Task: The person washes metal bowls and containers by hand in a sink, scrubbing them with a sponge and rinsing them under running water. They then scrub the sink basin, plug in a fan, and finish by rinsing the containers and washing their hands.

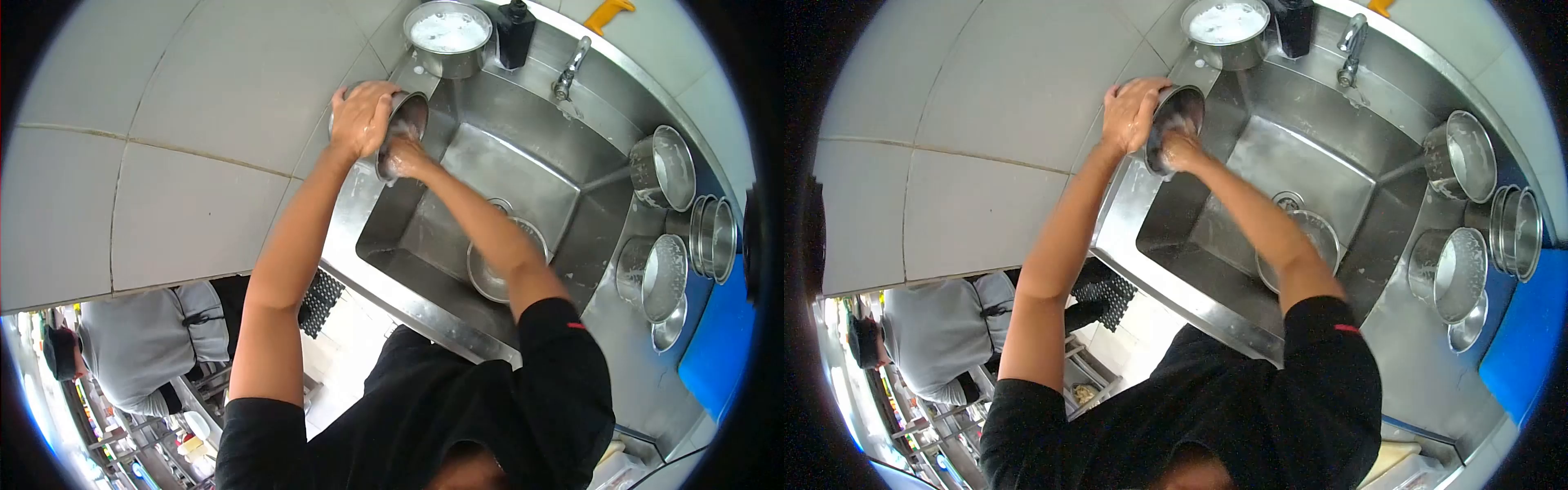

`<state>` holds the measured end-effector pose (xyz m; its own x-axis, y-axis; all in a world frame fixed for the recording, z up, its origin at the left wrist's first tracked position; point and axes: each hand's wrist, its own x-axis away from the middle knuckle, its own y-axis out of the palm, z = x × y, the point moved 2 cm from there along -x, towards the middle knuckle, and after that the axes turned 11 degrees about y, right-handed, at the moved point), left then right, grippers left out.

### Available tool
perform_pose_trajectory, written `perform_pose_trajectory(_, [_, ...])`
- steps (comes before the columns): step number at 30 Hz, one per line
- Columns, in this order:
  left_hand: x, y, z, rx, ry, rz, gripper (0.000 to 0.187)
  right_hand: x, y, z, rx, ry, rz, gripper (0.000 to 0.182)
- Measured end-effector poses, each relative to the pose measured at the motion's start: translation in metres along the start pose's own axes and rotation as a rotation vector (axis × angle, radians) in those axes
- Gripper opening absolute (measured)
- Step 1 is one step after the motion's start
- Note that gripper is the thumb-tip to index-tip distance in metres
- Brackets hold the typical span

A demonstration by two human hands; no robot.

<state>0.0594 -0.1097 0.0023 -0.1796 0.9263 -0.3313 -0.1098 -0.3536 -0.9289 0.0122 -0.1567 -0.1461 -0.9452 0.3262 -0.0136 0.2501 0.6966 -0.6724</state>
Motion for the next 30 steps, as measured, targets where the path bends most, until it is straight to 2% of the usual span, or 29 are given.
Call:
perform_pose_trajectory(1, [-0.004, 0.0, -0.004, 0.005, 0.001, 0.002, 0.041, 0.003, -0.05, -0.022, 0.531, -0.01, -0.094, 0.032])
perform_pose_trajectory(3, [-0.011, 0.004, -0.008, 0.013, 0.03, -0.081, 0.041, -0.027, -0.049, 0.006, 0.469, -0.058, -0.067, 0.033])
perform_pose_trajectory(5, [-0.012, 0.004, -0.008, 0.028, 0.027, -0.024, 0.04, -0.044, -0.04, 0.019, 0.413, -0.115, -0.04, 0.034])
perform_pose_trajectory(7, [-0.004, 0.005, -0.004, 0.037, 0.017, 0.014, 0.04, -0.037, -0.019, 0.007, 0.466, 0.003, 0.108, 0.034])
perform_pose_trajectory(8, [0.002, 0.005, -0.002, 0.038, 0.024, 0.081, 0.04, -0.027, -0.013, -0.006, 0.332, -0.13, 0.328, 0.036])
perform_pose_trajectory(9, [0.01, 0.004, 0.0, 0.034, 0.031, 0.145, 0.04, -0.024, 0.005, -0.009, 0.323, -0.136, 0.321, 0.036])
perform_pose_trajectory(11, [0.025, 0.004, 0.004, 0.006, 0.025, 0.162, 0.04, -0.017, 0.032, -0.017, -0.62, 0.128, 0.111, 0.042])
perform_pose_trajectory(12, [0.029, 0.004, 0.005, 0.012, 0.019, 0.196, 0.04, -0.016, 0.038, -0.023, -1.051, 0.108, -0.04, 0.045])
perform_pose_trajectory(13, [0.031, 0.001, 0.007, 0.015, 0.019, 0.235, 0.04, -0.013, 0.037, -0.029, -1.055, 0.1, -0.042, 0.045])
perform_pose_trajectory(15, [0.036, 0.002, 0.007, 0.015, 0.004, 0.245, 0.04, 0.0, 0.014, -0.054, -1.778, 0.29, -0.238, 0.051])
perform_pose_trajectory(16, [0.036, 0.001, 0.008, 0.02, -0.008, 0.252, 0.04, -0.008, 0.015, -0.045, -1.879, 0.178, -0.205, 0.051])
perform_pose_trajectory(17, [0.036, 0.0, 0.01, 0.011, -0.007, 0.257, 0.04, -0.003, 0.002, -0.052, -1.877, 0.168, -0.211, 0.051])
perform_pose_trajectory(19, [0.032, -0.002, 0.011, 0.003, -0.029, 0.261, 0.038, 0.016, -0.031, -0.072, -2.097, 0.187, -0.169, 0.041])
perform_pose_trajectory(20, [0.028, 0.0, 0.01, -0.008, -0.041, 0.246, 0.039, 0.022, -0.029, -0.067, -2.067, 0.059, -0.169, 0.038])
perform_pose_trajectory(21, [0.022, -0.001, 0.008, -0.007, -0.037, 0.245, 0.039, 0.029, -0.02, -0.054, -2.068, 0.057, -0.165, 0.038])
perform_pose_trajectory(23, [0.007, 0.006, 0.001, 0.018, -0.055, 0.175, 0.039, 0.035, 0.013, -0.016, -1.358, 0.219, 0.02, 0.034])
perform_pose_trajectory(24, [0.001, 0.008, -0.001, -0.014, -0.035, 0.162, 0.04, 0.031, 0.019, -0.008, -1.043, 0.156, 0.238, 0.029])
perform_pose_trajectory(25, [-0.001, 0.011, -0.003, 0.002, -0.039, 0.156, 0.04, 0.025, 0.019, 0.011, -1.038, 0.173, 0.239, 0.029])
perform_pose_trajectory(27, [-0.01, 0.008, -0.004, 0.009, -0.051, 0.028, 0.043, 0.012, 0.007, 0.032, 0.051, -0.094, 0.206, 0.03])
perform_pose_trajectory(28, [-0.01, 0.008, -0.006, 0.013, -0.035, 0.024, 0.043, 0.013, -0.035, 0.002, 0.234, 0.072, 0.039, 0.034])
perform_pose_trajectory(30, [-0.007, 0.008, -0.006, 0.023, -0.02, 0.046, 0.043, -0.02, -0.033, 0.015, 0.218, 0.08, 0.02, 0.038])
